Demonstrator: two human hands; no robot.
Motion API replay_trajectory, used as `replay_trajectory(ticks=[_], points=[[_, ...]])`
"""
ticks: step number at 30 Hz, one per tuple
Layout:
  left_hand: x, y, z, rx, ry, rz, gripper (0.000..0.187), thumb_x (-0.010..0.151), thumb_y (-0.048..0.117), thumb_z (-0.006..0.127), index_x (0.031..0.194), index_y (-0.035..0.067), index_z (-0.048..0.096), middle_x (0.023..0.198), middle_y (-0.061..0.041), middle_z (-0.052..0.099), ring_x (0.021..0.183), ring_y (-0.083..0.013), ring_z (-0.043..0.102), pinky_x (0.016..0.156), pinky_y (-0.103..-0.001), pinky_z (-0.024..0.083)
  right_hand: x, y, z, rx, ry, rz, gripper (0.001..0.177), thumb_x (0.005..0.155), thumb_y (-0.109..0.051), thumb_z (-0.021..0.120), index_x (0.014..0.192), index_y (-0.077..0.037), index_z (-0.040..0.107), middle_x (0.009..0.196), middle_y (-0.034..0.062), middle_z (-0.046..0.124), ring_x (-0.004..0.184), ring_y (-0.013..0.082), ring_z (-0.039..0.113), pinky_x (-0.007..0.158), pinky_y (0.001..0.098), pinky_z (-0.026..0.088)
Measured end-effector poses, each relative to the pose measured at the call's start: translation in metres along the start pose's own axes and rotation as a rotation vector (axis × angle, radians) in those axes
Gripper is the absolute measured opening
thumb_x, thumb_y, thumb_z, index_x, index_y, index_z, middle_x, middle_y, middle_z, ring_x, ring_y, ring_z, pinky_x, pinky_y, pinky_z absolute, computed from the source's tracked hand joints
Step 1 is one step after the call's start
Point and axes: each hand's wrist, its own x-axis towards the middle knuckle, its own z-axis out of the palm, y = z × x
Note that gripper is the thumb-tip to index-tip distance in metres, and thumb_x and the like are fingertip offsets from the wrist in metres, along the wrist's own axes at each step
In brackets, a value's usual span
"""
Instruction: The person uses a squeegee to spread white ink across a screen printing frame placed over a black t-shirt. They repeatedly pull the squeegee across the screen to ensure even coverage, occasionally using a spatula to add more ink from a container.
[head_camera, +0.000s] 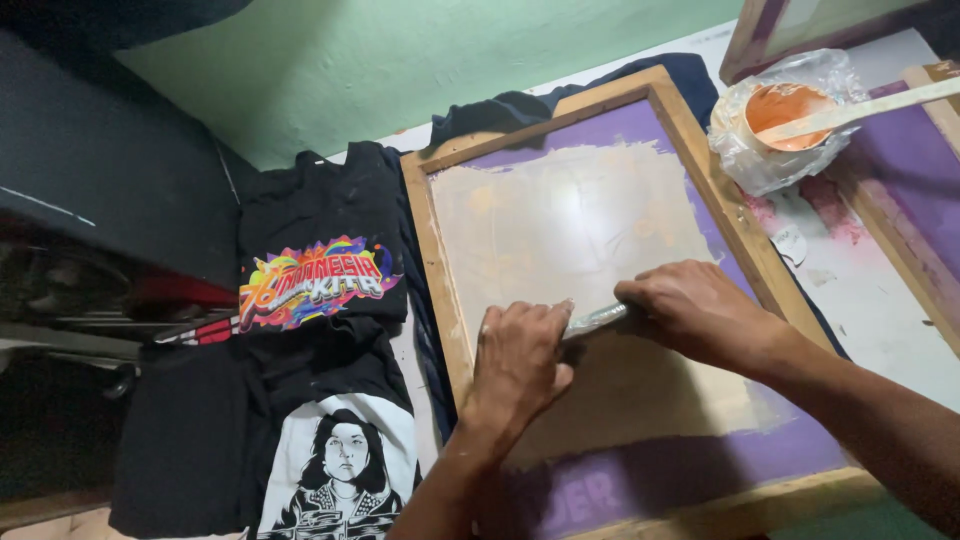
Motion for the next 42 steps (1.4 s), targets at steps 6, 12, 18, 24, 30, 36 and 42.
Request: replay_trajectory(ticks=[6,12,18,24,30,36,42], points=[[0.066,-0.059,-0.03,0.114,0.111,-0.095,0.057,0.069,0.018,0.075,0.125,0.016,0.069,0.081,-0.006,0.073,0.079,-0.0342,0.074,0.07,-0.055,0.055,0.081,-0.01,-0.017,-0.09,0.295,-0.078,0.011,0.087,-0.027,0.07,0.097,-0.026,0.065,0.074,-0.001,0.07,0.076,0.0286,0.073,0.069,0.0471,0.06],[0.118,-0.164,-0.013,0.266,0.147,-0.161,0.037,0.072,0.017,0.073,0.107,0.028,0.07,0.079,0.002,0.071,0.086,-0.0276,0.074,0.082,-0.047,0.056,0.21,-0.005,0.016,-0.155,0.574,-0.169,0.012,0.085,-0.031,0.07,0.08,-0.022,0.065,0.063,0.0031,0.066,0.067,0.0291,0.071,0.059,0.0437,0.059],[0.09,-0.153,-0.007,0.169,0.145,-0.157,0.033,0.071,0.01,0.074,0.102,0.022,0.069,0.08,0.001,0.069,0.09,-0.0274,0.071,0.086,-0.048,0.055,0.193,-0.012,0.029,-0.092,0.438,-0.201,0.012,0.086,-0.025,0.061,0.079,-0.016,0.065,0.059,0.0093,0.064,0.066,0.0361,0.071,0.058,0.0498,0.057],[0.006,-0.07,-0.001,0.097,0.274,0.01,0.029,0.069,0.002,0.061,0.095,0.014,0.065,0.073,-0.007,0.06,0.077,-0.032,0.064,0.068,-0.047,0.05,0.08,-0.033,0.057,-0.056,0.357,-0.283,0.02,0.087,-0.017,0.058,0.106,-0.014,0.065,0.081,0.0086,0.068,0.075,0.0333,0.071,0.056,0.0472,0.061],[-0.072,0.019,-0.015,0.227,0.117,-0.031,0.033,0.09,0.017,0.058,0.119,0.008,0.07,0.108,-0.013,0.073,0.086,-0.0285,0.062,0.076,-0.043,0.047,-0.023,-0.066,0.063,-0.289,0.253,-0.329,0.032,0.087,-0.008,0.059,0.119,-0.006,0.06,0.1,0.0089,0.064,0.087,0.0265,0.061,0.047,0.0401,0.057],[-0.051,0.005,-0.055,-0.011,-0.356,-0.067,0.018,0.079,0.02,0.075,0.092,0.015,0.063,0.082,-0.01,0.07,0.081,-0.0358,0.065,0.074,-0.052,0.049,-0.015,-0.047,0.046,-0.019,-0.044,-0.299,0.012,0.089,-0.03,0.064,0.084,-0.021,0.059,0.066,0.004,0.069,0.058,0.0382,0.066,0.048,0.0569,0.046],[0.072,-0.05,-0.073,0.17,0.08,-0.016,0.065,0.079,0.01,0.078,0.141,0.007,0.059,0.087,-0.014,0.071,0.086,-0.0361,0.068,0.075,-0.054,0.052,0.1,-0.007,-0.021,-0.119,0.364,-0.076,0.015,0.085,-0.037,0.064,0.092,-0.025,0.069,0.074,0.0028,0.069,0.08,0.0335,0.073,0.066,0.0546,0.06]])
